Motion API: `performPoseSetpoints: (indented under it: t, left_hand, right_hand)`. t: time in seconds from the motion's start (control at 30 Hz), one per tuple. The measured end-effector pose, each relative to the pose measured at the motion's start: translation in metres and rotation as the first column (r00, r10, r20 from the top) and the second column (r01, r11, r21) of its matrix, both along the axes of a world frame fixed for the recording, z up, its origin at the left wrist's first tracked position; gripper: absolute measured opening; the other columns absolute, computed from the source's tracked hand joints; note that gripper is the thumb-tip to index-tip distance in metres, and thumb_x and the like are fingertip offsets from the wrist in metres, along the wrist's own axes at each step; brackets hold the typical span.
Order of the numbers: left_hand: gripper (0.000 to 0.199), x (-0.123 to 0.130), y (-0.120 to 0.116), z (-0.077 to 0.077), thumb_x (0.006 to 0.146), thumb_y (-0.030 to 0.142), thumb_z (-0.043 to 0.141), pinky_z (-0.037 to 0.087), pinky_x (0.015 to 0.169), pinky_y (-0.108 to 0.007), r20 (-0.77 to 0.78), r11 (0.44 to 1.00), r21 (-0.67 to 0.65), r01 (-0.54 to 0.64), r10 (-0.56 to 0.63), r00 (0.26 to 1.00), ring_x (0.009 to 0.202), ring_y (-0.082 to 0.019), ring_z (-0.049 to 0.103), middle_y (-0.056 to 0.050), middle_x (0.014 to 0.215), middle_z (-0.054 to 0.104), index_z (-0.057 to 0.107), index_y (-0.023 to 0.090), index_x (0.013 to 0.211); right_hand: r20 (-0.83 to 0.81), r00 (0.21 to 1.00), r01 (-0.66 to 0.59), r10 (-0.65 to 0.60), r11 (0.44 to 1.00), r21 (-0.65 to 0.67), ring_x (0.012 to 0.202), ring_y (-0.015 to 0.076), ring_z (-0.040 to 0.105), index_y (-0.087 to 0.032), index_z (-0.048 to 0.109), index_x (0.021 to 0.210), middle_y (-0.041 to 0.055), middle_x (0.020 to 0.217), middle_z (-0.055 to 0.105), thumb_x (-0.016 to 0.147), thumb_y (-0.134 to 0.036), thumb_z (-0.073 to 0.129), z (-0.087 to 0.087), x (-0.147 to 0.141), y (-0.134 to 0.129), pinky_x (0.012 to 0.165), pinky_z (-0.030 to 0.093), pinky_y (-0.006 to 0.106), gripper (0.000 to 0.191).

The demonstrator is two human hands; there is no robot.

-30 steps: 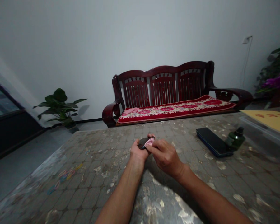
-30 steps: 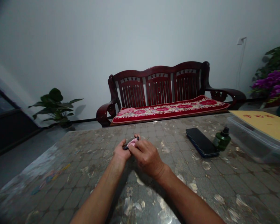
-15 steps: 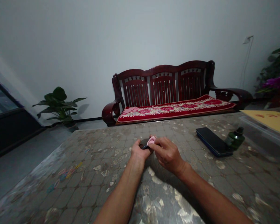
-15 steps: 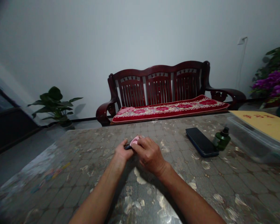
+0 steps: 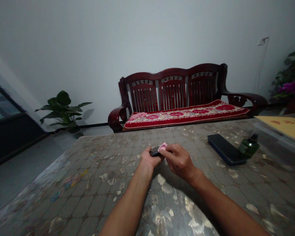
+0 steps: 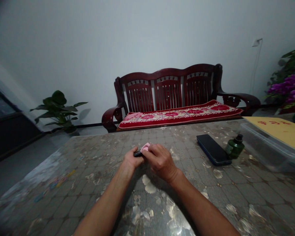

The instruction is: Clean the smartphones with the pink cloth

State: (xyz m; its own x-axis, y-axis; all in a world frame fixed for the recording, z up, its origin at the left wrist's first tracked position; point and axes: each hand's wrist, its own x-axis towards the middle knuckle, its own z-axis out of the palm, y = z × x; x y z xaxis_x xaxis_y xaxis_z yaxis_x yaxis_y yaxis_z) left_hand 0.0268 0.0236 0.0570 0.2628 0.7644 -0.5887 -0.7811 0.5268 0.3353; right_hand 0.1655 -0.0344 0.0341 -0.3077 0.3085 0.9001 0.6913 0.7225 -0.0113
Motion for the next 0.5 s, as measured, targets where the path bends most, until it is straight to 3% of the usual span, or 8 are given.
performPoseSetpoints:
  t: [0.2,0.4,0.5]
  left_hand:
    - [0.041,-0.001,0.003,0.001,0.100,0.031,0.031,0.059,0.059,-0.039,0.025,0.992,-0.113,0.049,-0.047,0.999,0.071,-0.027,0.069,-0.015,0.090,0.068,0.061,0.005,0.112]
    - [0.041,0.000,0.007,-0.001,0.101,0.033,0.030,0.060,0.063,-0.038,0.025,0.986,-0.151,0.073,-0.070,0.997,0.070,-0.025,0.067,-0.013,0.086,0.068,0.060,0.006,0.112]
    - [0.045,-0.001,0.008,0.000,0.102,0.035,0.029,0.058,0.057,-0.035,0.032,0.984,-0.153,0.096,-0.092,0.995,0.072,-0.026,0.068,-0.015,0.089,0.068,0.058,0.004,0.118]
  right_hand:
    - [0.023,0.995,0.099,-0.098,0.995,-0.018,0.077,0.0187,0.057,-0.021,0.070,0.110,0.0069,0.086,0.063,0.097,-0.012,0.049,0.001,0.001,0.001,0.069,0.048,0.030,0.027]
    - [0.071,0.996,0.052,-0.055,0.998,0.043,0.085,0.0190,0.060,-0.019,0.070,0.111,0.0081,0.091,0.066,0.098,-0.011,0.048,-0.006,-0.013,0.001,0.082,0.051,0.032,0.027]
    - [0.063,0.995,0.076,-0.078,0.997,0.030,0.081,0.0181,0.059,-0.020,0.070,0.111,0.0073,0.090,0.066,0.098,-0.011,0.049,-0.008,-0.004,0.004,0.075,0.050,0.030,0.026]
